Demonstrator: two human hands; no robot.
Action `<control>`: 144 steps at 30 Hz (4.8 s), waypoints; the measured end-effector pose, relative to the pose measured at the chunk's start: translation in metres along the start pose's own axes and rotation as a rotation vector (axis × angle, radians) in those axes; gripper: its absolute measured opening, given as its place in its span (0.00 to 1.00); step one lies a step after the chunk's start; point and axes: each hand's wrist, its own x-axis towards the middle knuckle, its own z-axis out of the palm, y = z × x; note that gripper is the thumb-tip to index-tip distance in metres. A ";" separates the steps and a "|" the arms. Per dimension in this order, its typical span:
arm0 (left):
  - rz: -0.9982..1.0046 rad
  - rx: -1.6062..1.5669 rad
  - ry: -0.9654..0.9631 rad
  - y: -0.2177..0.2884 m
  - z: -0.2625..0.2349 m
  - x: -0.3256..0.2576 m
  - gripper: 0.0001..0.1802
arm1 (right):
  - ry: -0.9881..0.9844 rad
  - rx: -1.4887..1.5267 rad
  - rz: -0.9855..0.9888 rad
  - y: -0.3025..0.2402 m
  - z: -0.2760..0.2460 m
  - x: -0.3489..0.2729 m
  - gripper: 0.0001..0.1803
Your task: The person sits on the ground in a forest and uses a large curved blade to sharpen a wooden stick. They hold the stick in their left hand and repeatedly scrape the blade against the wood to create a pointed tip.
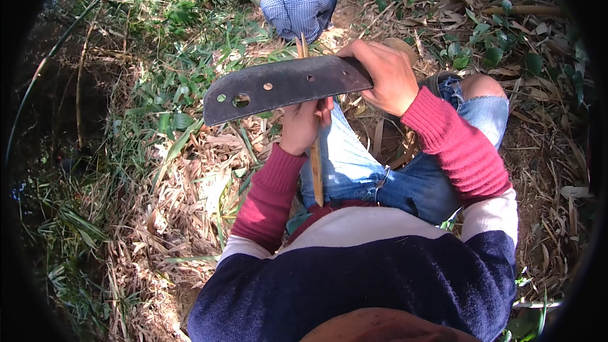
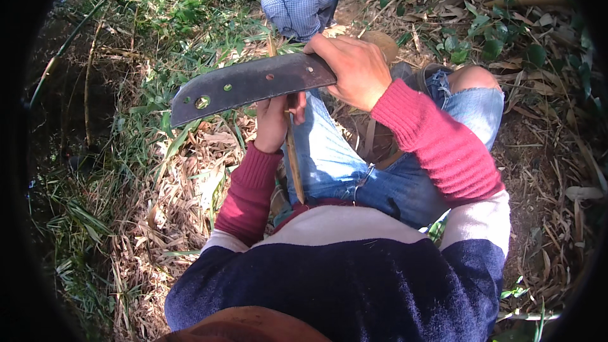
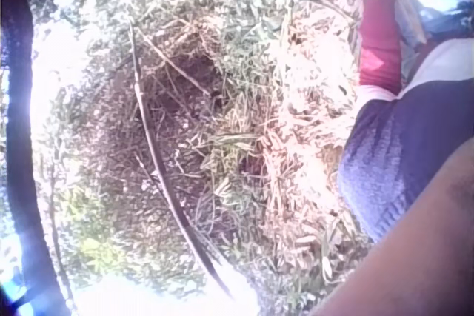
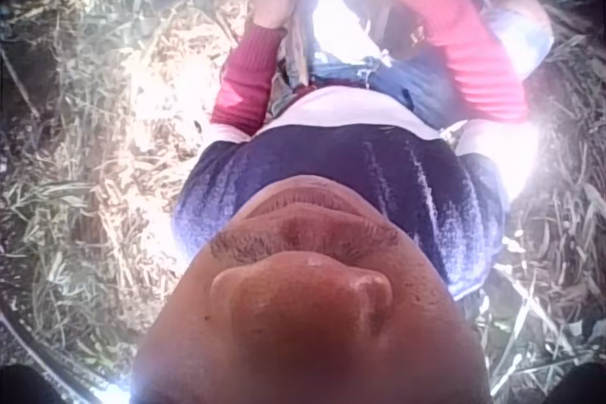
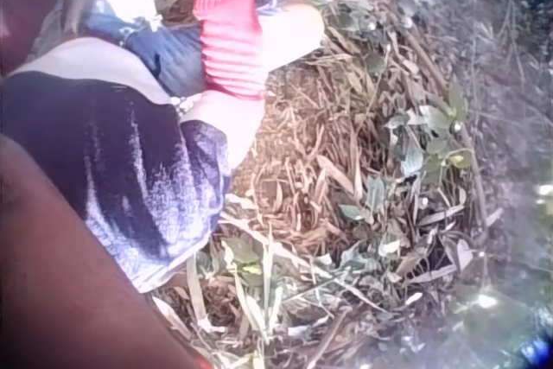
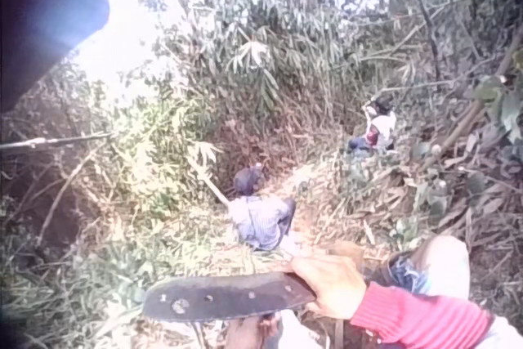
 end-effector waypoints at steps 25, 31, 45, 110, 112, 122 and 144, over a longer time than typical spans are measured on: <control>-0.096 0.096 -0.066 -0.023 0.017 0.003 0.11 | -0.219 -0.172 0.150 0.012 0.016 -0.012 0.22; -0.066 0.060 -0.021 -0.019 0.025 -0.005 0.11 | -0.245 -0.239 0.141 0.020 0.023 -0.013 0.20; -0.051 -0.093 -0.096 0.033 0.038 -0.026 0.16 | 0.025 -0.267 0.407 0.035 -0.013 0.003 0.19; -0.028 0.088 0.060 0.043 0.016 -0.027 0.19 | 0.074 -0.060 0.351 0.047 -0.025 0.012 0.15; -0.025 0.104 0.074 0.031 0.018 -0.025 0.20 | 0.047 -0.014 0.273 0.019 -0.017 0.014 0.16; -0.040 0.213 0.078 0.010 0.028 -0.028 0.15 | -0.167 -0.223 0.009 -0.016 0.006 0.002 0.11; -0.061 -0.140 -0.056 0.051 0.018 -0.043 0.25 | 0.072 -0.332 0.445 0.072 -0.022 0.010 0.14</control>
